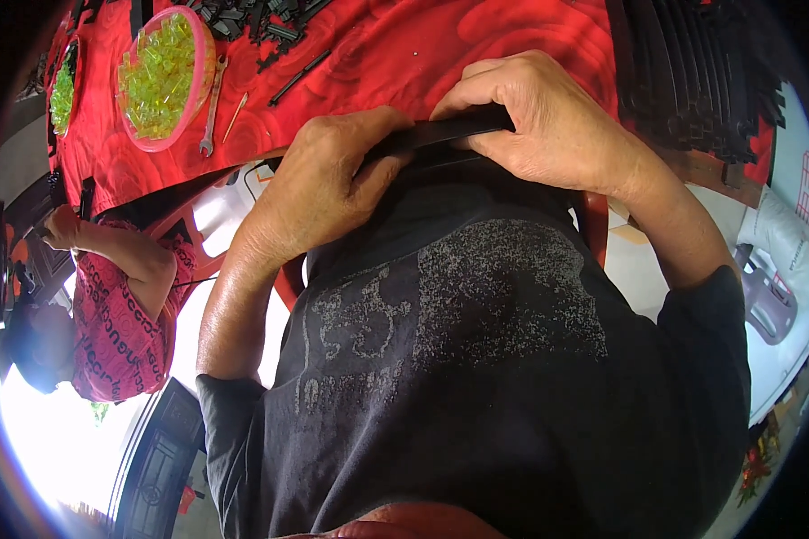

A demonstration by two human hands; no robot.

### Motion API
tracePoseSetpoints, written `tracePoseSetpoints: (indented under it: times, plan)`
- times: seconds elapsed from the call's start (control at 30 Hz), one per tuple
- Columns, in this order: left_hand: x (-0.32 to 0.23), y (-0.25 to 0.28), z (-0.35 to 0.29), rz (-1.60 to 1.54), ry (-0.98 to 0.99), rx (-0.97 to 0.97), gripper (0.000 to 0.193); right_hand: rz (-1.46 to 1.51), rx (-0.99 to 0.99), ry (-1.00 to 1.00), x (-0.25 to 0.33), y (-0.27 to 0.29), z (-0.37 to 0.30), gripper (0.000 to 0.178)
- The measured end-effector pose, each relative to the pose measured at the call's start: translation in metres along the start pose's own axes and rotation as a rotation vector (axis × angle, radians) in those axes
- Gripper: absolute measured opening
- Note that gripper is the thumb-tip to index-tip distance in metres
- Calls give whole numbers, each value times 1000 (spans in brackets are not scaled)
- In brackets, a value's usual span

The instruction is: The person assembles plastic casings by hand, inserting small components into each housing and pressing the parts together.

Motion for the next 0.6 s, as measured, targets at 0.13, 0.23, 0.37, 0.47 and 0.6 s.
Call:
tracePoseSetpoints:
  times: [0.13, 0.23, 0.37, 0.47, 0.6]
  plan:
    - [-1, -7, -4, -4, -6, -31, 18, 3, 44, -43, 0, 0, 0, 27]
    - [-3, -10, -6, -56, 16, -41, 19, -25, 71, -41, -2, -1, 1, 26]
    - [-6, -11, -7, -69, 49, 2, 20, -77, 122, -118, -3, -1, -1, 23]
    - [-6, -10, -7, -78, 62, 20, 21, -81, 133, -118, 0, -1, 0, 22]
    - [-6, -10, -7, -102, 66, 29, 22, -71, 106, -149, -2, -2, -1, 20]
Point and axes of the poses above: each hand's wrist, its own z-axis towards the middle knuckle, its own y-axis out of the back of the hand, x = y × z, the point moved 2 cm from there along z, towards the middle knuckle, and after that the axes turned 15 degrees about z, right-handed, at the moved point
